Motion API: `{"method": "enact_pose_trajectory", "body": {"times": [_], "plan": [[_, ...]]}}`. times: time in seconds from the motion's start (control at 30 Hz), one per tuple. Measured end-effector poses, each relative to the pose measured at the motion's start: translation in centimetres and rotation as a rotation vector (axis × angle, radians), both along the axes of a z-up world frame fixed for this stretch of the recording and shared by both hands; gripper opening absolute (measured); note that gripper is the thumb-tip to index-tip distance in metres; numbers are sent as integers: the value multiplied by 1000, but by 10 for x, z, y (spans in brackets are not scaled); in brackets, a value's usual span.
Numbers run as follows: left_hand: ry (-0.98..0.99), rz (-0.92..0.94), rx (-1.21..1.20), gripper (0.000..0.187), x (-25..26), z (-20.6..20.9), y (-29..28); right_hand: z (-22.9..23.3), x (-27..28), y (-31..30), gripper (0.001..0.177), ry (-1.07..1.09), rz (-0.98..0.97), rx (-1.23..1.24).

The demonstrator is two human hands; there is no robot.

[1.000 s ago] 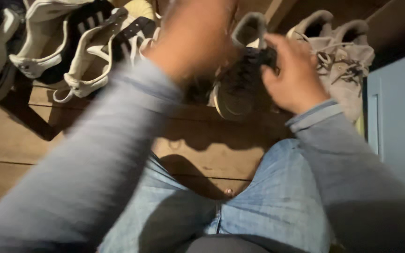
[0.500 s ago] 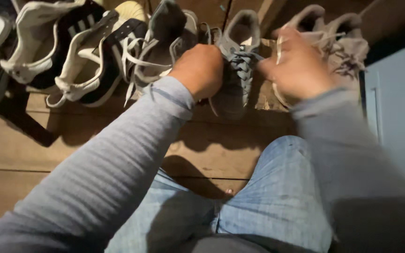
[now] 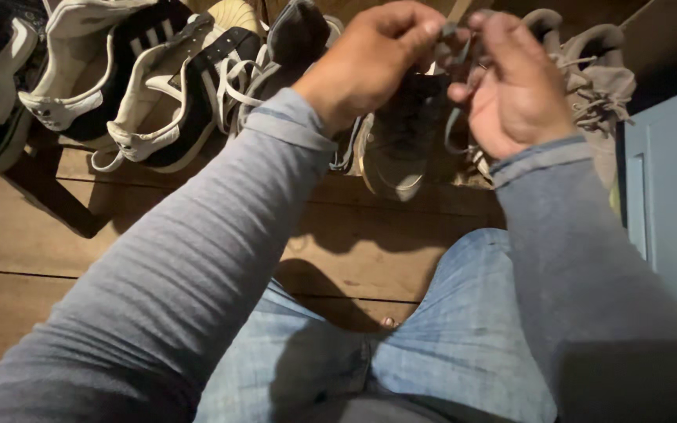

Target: The person unlaces a grey sneaker, removes the lace, and then relaces the same shoe. The person repeats this process on a second grey sneaker. The shoes are handled one at a time and placed back on a wooden shoe rack.

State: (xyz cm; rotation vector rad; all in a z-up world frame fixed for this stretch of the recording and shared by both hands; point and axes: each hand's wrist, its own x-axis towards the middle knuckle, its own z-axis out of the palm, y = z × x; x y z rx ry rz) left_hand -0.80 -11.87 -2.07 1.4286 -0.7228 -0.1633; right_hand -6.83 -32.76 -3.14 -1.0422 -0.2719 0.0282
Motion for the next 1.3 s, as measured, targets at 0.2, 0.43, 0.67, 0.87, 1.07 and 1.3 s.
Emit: {"method": "enact_pose_trajectory", "body": {"times": [0.2,0.43,0.67,0.87,1.07,1.3], "plan": [[-85,-137,38,17,15,-8,6,-3,7,17,32,-5,-132,-412],[208,-32,163,17,9,8,3,8,8,8,14,-85,2,-513],[-965,331,512,11,-19,8,17,11,25,8,15,312,-45,-602],[-224,300,992,27,6,9,-2,20,13,12,10,49,-209,-757],[-314,22,951,35,44,-33,-7,9,-9,11,15,125,-131,-817],[307,646,1143,40,9,-19,0,-5,-15,7,19,402,-179,-879]]}}
